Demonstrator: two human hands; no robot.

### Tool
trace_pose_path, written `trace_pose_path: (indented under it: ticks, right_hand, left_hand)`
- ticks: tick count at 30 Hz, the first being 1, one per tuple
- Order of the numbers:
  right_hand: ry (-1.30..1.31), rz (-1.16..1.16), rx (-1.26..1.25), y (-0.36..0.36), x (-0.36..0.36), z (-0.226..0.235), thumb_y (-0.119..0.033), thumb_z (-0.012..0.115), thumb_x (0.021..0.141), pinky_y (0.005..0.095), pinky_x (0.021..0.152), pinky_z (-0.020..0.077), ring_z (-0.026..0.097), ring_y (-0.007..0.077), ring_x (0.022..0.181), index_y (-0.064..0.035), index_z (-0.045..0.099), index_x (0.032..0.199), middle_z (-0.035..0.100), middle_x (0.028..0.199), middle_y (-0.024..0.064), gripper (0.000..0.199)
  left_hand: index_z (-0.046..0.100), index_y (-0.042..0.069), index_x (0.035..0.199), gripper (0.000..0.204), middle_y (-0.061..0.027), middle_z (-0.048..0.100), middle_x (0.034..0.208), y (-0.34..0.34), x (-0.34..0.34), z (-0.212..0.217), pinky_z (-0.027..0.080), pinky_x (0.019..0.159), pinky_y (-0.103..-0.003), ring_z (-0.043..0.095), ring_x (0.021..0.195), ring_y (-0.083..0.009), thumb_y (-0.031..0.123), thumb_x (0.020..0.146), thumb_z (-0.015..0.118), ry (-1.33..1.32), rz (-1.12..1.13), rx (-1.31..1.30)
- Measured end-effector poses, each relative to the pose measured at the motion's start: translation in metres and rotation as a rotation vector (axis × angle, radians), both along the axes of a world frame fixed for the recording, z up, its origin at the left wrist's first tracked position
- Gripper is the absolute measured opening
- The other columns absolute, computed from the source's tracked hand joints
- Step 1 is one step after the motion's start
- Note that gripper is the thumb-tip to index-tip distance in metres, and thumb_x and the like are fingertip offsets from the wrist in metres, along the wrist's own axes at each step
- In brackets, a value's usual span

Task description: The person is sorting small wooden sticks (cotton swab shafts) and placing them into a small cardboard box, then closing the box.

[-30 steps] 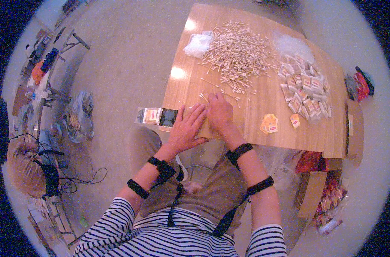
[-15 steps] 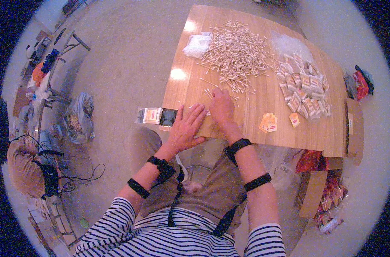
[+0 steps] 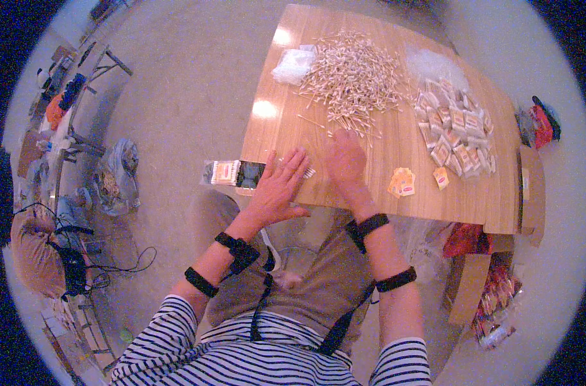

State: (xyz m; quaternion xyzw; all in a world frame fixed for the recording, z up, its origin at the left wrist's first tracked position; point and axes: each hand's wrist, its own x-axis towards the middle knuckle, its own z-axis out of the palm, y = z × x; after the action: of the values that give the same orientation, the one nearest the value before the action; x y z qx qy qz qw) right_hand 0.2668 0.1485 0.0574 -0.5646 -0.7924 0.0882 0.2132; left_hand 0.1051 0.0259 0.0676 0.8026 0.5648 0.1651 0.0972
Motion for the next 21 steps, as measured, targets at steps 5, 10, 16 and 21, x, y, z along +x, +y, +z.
trace_pose_path:
  ticks: [5,10,16,21]
  right_hand:
    - [-0.164,-0.017,0.007,0.028,0.017,0.002,-0.007,0.057,0.082,0.0500,0.070,0.0546,0.066,0.0387,0.085,-0.0033,0.064,0.095,0.062,0.100,0.0196,0.015]
    - [-0.212,0.190,-0.105,0.022,0.002,0.004,-0.011,0.059,0.082,0.0495,0.075,0.0534,0.065,0.0376,0.092,-0.0032,0.063,0.094,0.063,0.100,0.0185,0.015]
    - [-0.004,0.156,-0.243,0.012,-0.008,0.003,-0.015,0.060,0.083,0.0498,0.079,0.0513,0.063,0.0383,0.093,-0.0082,0.064,0.098,0.063,0.100,0.0168,0.017]
    - [-0.025,0.077,-0.199,0.008,0.001,-0.002,-0.016,0.060,0.084,0.0492,0.078,0.0516,0.063,0.0382,0.094,-0.0087,0.065,0.096,0.062,0.101,0.0165,0.016]
  left_hand:
    - [0.025,0.000,0.150,0.120,-0.0149,0.023,0.159,0.003,0.004,-0.002,0.007,0.120,-0.056,0.018,0.149,-0.0303,0.053,0.059,0.082,0.066,0.017,-0.047]
    - [0.025,0.000,0.150,0.119,-0.0150,0.025,0.158,0.004,0.005,-0.006,0.007,0.120,-0.055,0.018,0.149,-0.0301,0.055,0.060,0.081,0.084,0.022,-0.034]
    - [0.026,0.001,0.150,0.118,-0.0145,0.024,0.158,0.004,0.004,-0.005,0.008,0.120,-0.055,0.018,0.149,-0.0296,0.056,0.062,0.080,0.099,0.029,-0.024]
    - [0.027,0.001,0.150,0.117,-0.0141,0.025,0.158,0.004,0.005,-0.008,0.008,0.120,-0.054,0.018,0.149,-0.0292,0.057,0.062,0.080,0.094,0.039,-0.026]
